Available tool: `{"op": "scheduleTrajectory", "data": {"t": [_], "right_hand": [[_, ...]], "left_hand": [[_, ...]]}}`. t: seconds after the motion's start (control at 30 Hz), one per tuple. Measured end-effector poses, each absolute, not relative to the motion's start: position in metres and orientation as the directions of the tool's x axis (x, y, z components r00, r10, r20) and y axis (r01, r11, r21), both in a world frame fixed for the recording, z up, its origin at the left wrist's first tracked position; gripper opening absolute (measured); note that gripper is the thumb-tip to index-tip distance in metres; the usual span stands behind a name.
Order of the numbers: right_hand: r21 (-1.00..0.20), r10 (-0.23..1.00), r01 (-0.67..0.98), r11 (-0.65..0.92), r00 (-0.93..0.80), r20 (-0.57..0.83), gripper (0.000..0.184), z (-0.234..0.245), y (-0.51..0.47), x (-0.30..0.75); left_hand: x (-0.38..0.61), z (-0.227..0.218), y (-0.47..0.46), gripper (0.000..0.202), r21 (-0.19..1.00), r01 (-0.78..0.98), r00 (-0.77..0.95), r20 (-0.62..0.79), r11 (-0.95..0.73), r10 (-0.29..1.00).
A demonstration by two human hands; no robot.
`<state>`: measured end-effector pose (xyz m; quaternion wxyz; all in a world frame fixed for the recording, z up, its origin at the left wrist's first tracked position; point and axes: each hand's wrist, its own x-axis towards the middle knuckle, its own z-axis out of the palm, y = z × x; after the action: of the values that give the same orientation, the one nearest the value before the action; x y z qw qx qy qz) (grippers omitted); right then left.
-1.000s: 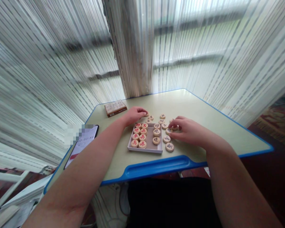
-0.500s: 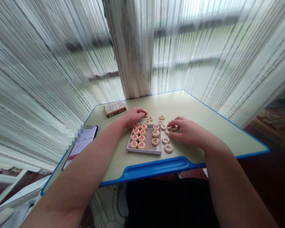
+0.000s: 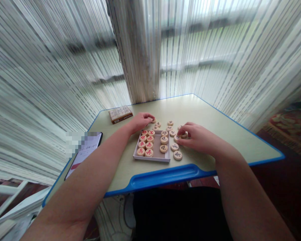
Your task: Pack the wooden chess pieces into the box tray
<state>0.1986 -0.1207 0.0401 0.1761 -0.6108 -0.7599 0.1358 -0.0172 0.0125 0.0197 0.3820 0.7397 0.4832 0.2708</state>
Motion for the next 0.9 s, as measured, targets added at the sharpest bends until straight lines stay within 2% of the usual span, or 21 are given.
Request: {"op": "scheduleTrajectory", "data": {"t": [0.07,0.17,0.23,0.5,0.77,0.9], "right_hand": [[-0.424,0.975,0.878,0.224,-0.197,0.107,0.021,0.04,-0.12,0.199],[-0.424,0.972,0.875,0.235,-0.203,0.12,0.021,0.039,-0.12,0.2],[-0.429,0.97,0.87,0.244,-0.212,0.12,0.022,0.038,-0.121,0.201],[-0.432,0.963,0.861,0.27,-0.231,0.142,0.025,0.035,-0.12,0.203],[-0.426,0.96,0.861,0.277,-0.233,0.153,0.028,0.035,-0.12,0.205],[-0.425,0.961,0.863,0.273,-0.23,0.151,0.027,0.035,-0.12,0.204]], "left_hand": [[-0.016,0.021,0.011,0.029,0.783,0.537,0.364,0.122,-0.315,0.923],[-0.013,0.026,0.007,0.023,0.646,0.565,0.394,0.335,-0.513,0.856],[-0.01,0.031,0.001,0.022,0.58,0.555,0.458,0.385,-0.596,0.801],[-0.008,0.043,-0.016,0.024,0.631,0.53,0.647,0.132,-0.567,0.751],[-0.01,0.046,-0.014,0.024,0.557,0.579,0.684,0.067,-0.596,0.727],[-0.01,0.047,-0.013,0.022,0.563,0.543,0.723,0.064,-0.623,0.688]]}}
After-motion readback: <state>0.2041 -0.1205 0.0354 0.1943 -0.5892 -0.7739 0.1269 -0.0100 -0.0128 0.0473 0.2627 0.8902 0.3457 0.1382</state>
